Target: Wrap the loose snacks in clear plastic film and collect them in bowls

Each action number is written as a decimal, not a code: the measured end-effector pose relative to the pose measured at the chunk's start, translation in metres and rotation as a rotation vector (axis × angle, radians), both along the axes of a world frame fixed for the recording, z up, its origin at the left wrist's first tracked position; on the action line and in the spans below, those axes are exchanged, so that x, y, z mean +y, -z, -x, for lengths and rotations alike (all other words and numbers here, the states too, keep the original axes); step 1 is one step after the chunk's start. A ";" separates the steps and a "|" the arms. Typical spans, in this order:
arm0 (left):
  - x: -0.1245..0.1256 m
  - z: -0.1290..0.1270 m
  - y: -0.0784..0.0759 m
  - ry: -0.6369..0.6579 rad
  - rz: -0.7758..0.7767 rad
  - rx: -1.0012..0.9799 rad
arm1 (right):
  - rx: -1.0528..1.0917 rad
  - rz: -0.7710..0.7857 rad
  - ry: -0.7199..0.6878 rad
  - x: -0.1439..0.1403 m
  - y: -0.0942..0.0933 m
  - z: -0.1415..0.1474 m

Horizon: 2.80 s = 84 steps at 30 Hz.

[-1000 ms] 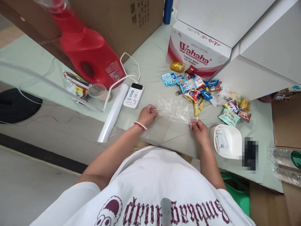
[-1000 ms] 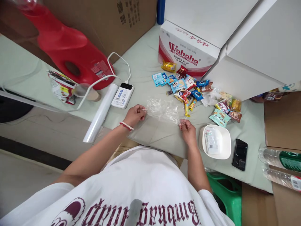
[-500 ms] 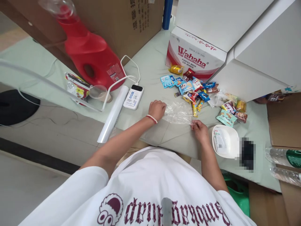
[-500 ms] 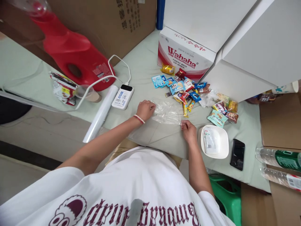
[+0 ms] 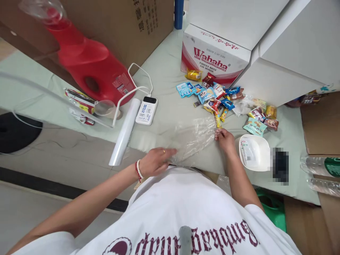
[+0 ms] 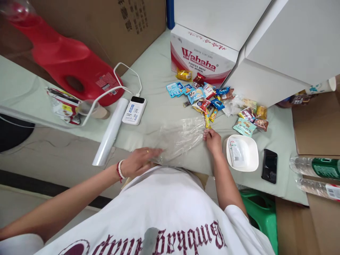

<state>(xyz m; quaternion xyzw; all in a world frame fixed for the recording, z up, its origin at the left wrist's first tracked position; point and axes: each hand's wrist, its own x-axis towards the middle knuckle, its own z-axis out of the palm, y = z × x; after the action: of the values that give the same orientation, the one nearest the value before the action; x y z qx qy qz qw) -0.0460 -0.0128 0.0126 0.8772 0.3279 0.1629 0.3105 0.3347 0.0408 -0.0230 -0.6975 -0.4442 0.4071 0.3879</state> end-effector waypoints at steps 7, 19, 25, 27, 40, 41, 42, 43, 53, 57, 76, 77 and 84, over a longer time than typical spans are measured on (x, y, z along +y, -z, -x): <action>0.026 -0.052 -0.008 -0.420 -0.150 0.262 | -0.517 -0.338 0.040 -0.008 -0.041 0.023; 0.028 -0.024 0.022 -0.224 -0.049 0.403 | -0.448 -0.239 -0.272 -0.065 -0.035 -0.001; 0.031 -0.021 0.022 -0.319 -0.079 0.228 | 0.261 -0.297 0.355 -0.080 -0.050 -0.017; 0.033 -0.030 0.013 -0.422 -0.143 0.021 | 0.386 -0.281 0.302 -0.072 -0.057 0.002; 0.078 -0.147 0.029 -0.147 -0.161 0.210 | -0.069 -0.468 0.269 -0.038 -0.055 0.019; 0.074 -0.147 0.032 -0.144 -0.168 0.232 | -0.207 -0.479 0.249 -0.047 -0.055 0.023; 0.069 -0.145 0.033 -0.135 -0.177 0.246 | -0.333 -0.464 0.225 -0.055 -0.052 0.027; 0.064 -0.140 0.032 -0.119 -0.182 0.258 | -0.428 -0.423 0.198 -0.062 -0.048 0.031; 0.059 -0.053 0.002 -0.267 0.005 0.218 | -0.076 -0.075 0.240 -0.100 0.002 0.013; 0.088 -0.090 -0.007 -0.680 -0.055 0.323 | -0.078 -0.069 0.228 -0.103 0.000 0.016; 0.062 -0.111 0.000 -0.472 -0.223 0.254 | -0.132 0.021 0.213 -0.104 -0.005 0.035; 0.053 -0.107 0.006 -0.414 -0.209 0.306 | -0.156 0.047 0.187 -0.109 -0.007 0.030; 0.044 -0.068 0.034 -0.258 -0.175 0.485 | -0.703 -0.020 -0.091 -0.081 -0.054 -0.005</action>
<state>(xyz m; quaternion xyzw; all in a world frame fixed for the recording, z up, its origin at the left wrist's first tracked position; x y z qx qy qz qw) 0.0223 0.0307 -0.0216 0.8650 0.4863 0.0141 0.1230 0.3392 -0.0404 0.0307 -0.7707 -0.5850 0.1546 0.1996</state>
